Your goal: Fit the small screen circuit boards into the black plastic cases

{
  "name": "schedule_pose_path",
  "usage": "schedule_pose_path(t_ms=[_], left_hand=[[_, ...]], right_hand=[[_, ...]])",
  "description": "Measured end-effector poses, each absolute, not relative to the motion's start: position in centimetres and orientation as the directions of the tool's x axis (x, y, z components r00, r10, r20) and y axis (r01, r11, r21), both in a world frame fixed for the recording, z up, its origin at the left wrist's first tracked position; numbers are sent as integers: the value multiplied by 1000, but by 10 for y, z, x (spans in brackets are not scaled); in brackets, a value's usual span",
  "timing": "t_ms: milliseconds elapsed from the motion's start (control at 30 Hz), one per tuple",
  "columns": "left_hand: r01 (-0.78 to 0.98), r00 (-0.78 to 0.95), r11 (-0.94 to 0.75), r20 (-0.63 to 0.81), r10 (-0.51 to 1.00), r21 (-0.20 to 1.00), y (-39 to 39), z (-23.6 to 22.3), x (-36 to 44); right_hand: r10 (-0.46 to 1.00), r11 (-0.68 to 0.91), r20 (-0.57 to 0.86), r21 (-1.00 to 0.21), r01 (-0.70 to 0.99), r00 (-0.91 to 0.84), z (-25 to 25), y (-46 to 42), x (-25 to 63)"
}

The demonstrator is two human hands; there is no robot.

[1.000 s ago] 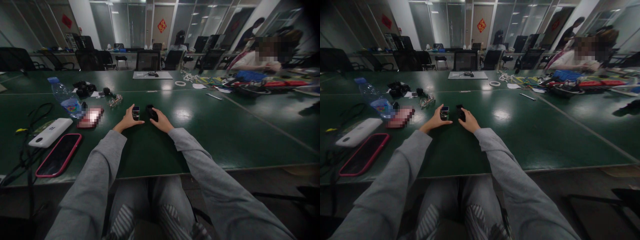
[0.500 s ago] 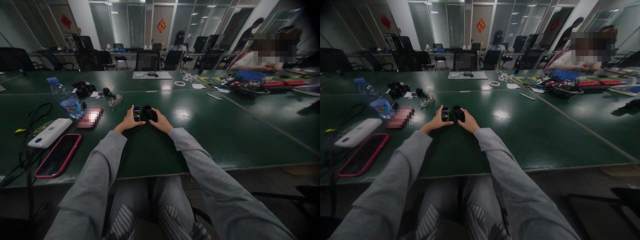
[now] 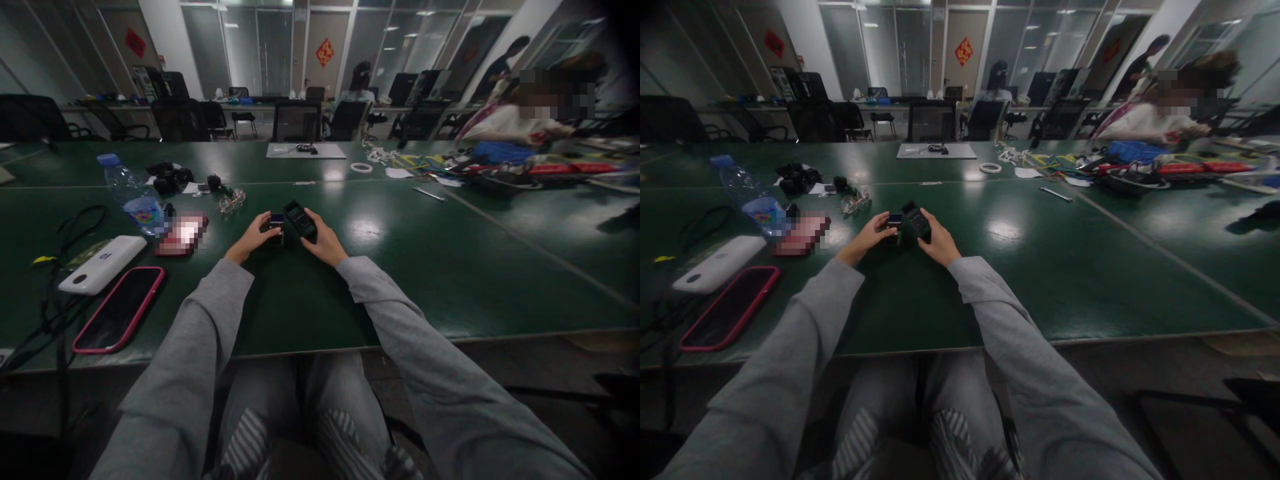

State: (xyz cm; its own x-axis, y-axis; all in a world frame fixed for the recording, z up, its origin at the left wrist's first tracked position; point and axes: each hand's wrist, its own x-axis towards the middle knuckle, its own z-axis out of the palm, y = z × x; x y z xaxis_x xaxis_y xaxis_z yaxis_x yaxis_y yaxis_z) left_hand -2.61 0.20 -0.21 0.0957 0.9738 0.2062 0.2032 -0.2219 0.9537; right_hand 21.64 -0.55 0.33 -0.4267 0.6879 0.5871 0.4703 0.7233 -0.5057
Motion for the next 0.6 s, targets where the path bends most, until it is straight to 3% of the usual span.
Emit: schedule_pose_path(t_ms=[200,600], left_hand=[[141,48,-219,215,976,965,1,-1,-31],[195,8,-331,336,942,923,-9,15,-26]], right_hand=[[673,740,565,-520,428,-477,5,-6,215],[695,718,560,-521,461,-450,10,-11,215]])
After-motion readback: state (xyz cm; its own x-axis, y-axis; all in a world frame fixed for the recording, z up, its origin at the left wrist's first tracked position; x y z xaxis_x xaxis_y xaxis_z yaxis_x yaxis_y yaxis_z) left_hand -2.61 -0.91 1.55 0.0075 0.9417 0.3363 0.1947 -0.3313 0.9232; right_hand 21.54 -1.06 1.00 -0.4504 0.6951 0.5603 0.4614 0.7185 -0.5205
